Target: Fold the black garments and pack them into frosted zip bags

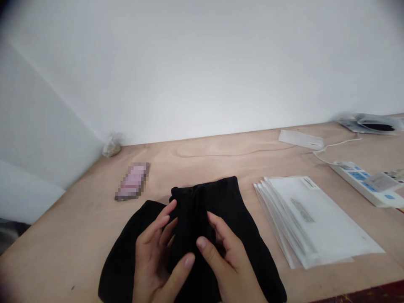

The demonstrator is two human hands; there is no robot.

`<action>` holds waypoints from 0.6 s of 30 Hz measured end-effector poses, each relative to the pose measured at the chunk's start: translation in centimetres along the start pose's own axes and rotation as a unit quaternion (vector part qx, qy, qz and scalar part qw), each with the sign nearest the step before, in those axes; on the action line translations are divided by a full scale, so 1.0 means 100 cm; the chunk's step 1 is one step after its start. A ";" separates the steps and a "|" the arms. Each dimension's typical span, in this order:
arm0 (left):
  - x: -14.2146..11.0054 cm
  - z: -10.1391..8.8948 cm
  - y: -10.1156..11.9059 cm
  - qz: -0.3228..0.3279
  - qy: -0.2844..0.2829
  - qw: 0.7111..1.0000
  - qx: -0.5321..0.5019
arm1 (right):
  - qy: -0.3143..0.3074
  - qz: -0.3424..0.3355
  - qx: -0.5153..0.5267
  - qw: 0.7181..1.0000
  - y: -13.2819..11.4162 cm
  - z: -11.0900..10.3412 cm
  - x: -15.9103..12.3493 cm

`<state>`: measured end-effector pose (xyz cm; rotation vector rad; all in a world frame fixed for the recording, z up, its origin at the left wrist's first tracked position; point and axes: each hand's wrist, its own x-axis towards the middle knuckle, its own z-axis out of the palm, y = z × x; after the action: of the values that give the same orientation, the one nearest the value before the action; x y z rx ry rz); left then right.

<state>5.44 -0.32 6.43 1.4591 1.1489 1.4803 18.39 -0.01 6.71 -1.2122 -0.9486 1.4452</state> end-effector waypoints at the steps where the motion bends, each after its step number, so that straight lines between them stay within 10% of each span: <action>1: 0.001 0.002 0.001 -0.003 0.033 0.999 0.010 | 0.017 0.000 0.001 1.000 0.001 0.000 0.000; 7: 0.010 -0.014 -0.006 -0.107 0.141 0.984 -0.001 | 0.086 0.040 0.020 0.995 0.007 -0.035 0.006; 11: 0.003 -0.040 -0.031 -0.119 0.076 0.976 0.169 | 0.116 0.019 -0.099 0.988 0.018 -0.072 0.017; 18: -0.002 -0.045 -0.039 0.163 -0.165 0.864 0.446 | 0.073 -0.043 -0.250 0.965 0.028 -0.088 0.022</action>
<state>0.69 0.29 2.94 2.5235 1.4976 0.8127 26.41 1.32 1.85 -1.5940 -1.2916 1.0577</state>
